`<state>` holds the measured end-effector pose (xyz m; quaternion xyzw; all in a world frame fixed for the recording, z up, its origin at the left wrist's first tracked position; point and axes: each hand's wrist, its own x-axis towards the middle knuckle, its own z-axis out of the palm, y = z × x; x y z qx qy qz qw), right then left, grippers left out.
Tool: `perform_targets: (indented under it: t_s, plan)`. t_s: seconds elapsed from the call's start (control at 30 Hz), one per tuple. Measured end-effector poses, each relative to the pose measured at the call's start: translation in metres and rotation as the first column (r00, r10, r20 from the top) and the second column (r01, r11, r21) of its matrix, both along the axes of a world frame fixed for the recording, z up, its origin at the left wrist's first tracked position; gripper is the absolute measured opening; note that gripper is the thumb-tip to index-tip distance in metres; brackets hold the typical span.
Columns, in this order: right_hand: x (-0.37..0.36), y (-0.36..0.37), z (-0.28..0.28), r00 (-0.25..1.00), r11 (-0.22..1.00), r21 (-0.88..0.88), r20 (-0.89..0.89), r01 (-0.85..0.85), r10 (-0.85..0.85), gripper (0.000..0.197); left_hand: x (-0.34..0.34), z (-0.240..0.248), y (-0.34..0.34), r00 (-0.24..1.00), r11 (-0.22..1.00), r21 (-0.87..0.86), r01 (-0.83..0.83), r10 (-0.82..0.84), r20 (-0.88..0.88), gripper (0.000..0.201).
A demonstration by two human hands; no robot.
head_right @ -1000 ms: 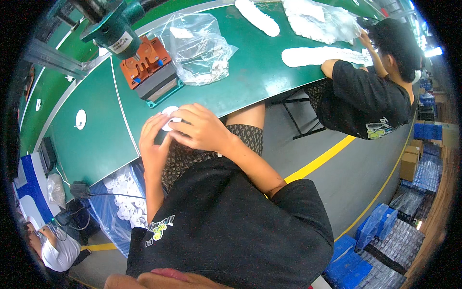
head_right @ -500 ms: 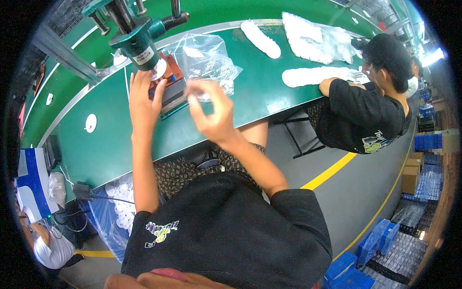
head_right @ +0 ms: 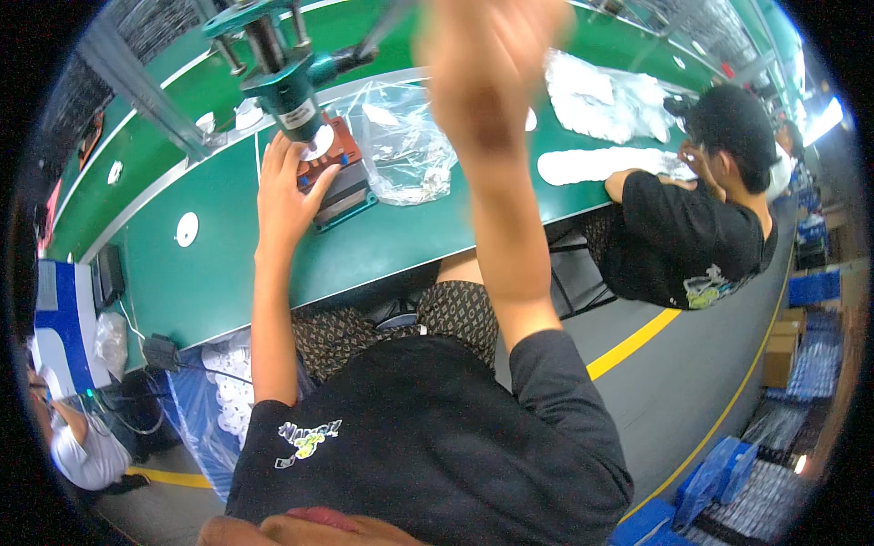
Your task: The person assembles white plastic components using a manual press.
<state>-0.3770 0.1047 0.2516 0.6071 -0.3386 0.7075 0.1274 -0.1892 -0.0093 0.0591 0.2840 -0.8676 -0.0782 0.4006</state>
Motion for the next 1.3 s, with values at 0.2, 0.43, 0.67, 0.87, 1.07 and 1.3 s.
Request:
perform_targets:
  t_s: [0.2,0.43,0.67,0.87,1.07,1.3]
  plan:
    - [0.042,0.071,-0.139,0.93,0.984,-0.094,0.325,-0.15,0.172,0.029,-0.01,-0.007,-0.002,0.999,0.999,0.042,-0.002,0.004,-0.051,0.048]
    - [-0.013,0.01,-0.031,0.993,0.991,-0.07,-0.024,-0.115,0.114,0.015,-0.014,-0.011,-0.008,0.994,0.981,-0.188,-0.049,0.03,-0.105,0.047]
    - [0.03,-0.004,-0.119,0.942,0.992,0.119,0.337,-0.049,0.006,0.027,-0.014,-0.011,-0.013,0.99,0.988,-0.157,-0.006,-0.015,-0.137,0.05]
    - [0.064,0.019,-0.222,0.853,0.866,0.464,0.514,-0.186,-0.092,0.025,-0.008,-0.004,-0.015,0.994,0.99,-0.142,0.013,-0.028,-0.104,0.052]
    - [0.068,0.026,-0.225,0.953,0.895,0.328,-0.099,0.303,-0.287,0.057,0.017,-0.006,0.051,0.947,0.989,-0.009,0.15,-0.146,-0.286,0.041]
    - [0.074,0.045,-0.231,0.962,0.847,0.47,-0.221,0.248,-0.158,0.077,0.046,-0.003,0.104,0.943,0.699,0.647,0.304,-0.125,-0.308,0.045]
